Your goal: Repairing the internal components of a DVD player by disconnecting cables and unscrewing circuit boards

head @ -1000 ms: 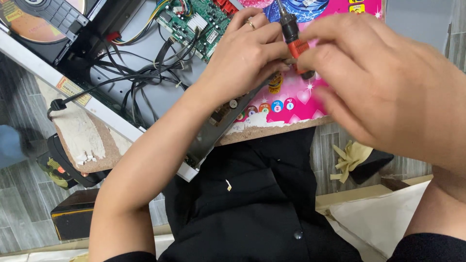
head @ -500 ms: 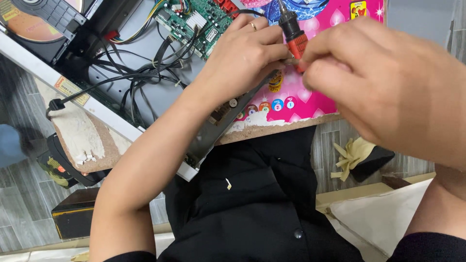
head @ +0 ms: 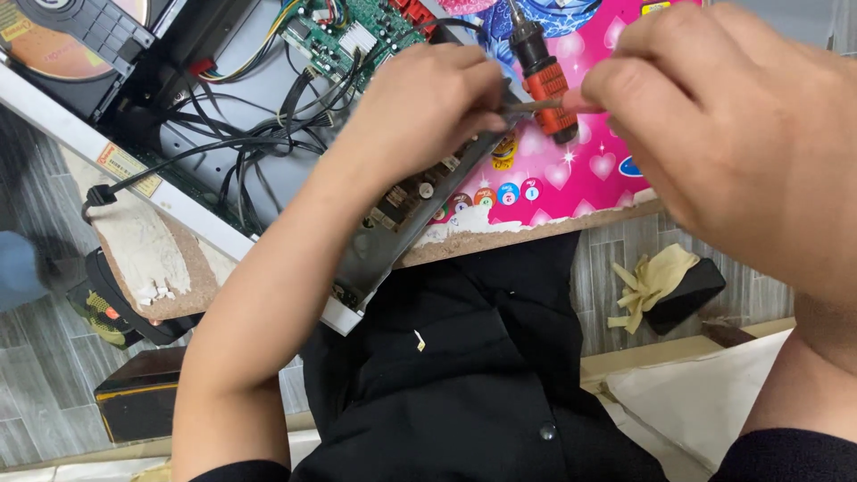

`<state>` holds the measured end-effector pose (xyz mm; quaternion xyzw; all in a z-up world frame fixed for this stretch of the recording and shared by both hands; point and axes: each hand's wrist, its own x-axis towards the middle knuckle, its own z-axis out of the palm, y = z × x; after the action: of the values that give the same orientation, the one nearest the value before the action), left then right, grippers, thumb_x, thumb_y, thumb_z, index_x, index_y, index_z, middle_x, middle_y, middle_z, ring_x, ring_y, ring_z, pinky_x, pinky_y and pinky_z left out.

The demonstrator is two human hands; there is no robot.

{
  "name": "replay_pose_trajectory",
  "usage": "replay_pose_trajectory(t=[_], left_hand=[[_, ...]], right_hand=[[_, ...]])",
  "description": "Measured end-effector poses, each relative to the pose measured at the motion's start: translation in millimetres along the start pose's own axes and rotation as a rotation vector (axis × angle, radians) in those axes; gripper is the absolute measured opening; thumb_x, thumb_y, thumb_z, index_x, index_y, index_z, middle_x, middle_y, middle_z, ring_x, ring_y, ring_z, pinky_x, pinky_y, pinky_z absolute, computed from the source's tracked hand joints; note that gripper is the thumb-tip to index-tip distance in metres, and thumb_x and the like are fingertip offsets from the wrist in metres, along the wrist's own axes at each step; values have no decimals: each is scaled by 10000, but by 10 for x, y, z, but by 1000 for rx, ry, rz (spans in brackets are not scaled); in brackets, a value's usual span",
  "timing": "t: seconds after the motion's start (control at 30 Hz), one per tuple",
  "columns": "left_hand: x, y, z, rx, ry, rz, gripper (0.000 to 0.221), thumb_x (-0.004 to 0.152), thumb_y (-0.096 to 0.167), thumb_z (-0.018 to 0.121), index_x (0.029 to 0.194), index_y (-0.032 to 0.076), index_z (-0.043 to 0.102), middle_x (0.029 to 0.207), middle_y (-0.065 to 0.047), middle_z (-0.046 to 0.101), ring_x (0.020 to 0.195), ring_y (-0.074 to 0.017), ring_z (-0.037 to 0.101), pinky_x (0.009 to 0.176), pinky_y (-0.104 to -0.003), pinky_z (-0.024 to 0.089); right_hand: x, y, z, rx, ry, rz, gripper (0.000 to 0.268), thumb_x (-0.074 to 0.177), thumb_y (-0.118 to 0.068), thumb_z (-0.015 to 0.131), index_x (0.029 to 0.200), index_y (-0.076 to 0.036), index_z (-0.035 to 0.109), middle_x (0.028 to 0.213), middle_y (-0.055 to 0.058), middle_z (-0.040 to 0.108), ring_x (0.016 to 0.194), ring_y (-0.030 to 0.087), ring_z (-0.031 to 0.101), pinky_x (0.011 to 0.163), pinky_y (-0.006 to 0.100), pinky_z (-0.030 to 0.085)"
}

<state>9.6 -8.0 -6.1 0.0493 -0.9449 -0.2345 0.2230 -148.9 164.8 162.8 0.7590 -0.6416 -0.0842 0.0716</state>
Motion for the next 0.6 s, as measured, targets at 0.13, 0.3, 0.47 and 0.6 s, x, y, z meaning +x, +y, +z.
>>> replay_pose_trajectory(t=[0.13,0.3,0.47,0.6], left_hand=[[-83,-87,-51,141,-38,-87,148,864,193,797,900,106,684,899,-26,685,768,-299,685,670,-417,534],[-82,-99,-42,128,-7,-71,130,873,150,785,919,109,671,931,-25,683,813,-296,688,698,-418,541],[-79,-118,51,131,-4,-74,109,895,167,776,920,118,682,946,-34,657,855,-287,675,753,-417,541],[-48,-55,-202,34,6,-45,67,876,54,733,934,71,703,983,-72,673,856,-324,667,733,-442,530]], right_hand=[[-71,105,82,8,-35,-59,261,1045,-165,718,1303,-163,756,1322,10,705,1095,205,659,877,301,554],[-134,134,127,52,-2,-35,85,1187,-221,747,1167,-139,759,1309,-13,728,1067,209,651,873,355,547],[-255,159,122,300,41,-5,29,1082,-27,768,1071,0,766,1301,148,721,1164,344,626,996,461,531],[-516,331,261,545,119,-3,135,1105,82,688,970,82,682,1285,330,661,1115,397,615,1013,535,546]])
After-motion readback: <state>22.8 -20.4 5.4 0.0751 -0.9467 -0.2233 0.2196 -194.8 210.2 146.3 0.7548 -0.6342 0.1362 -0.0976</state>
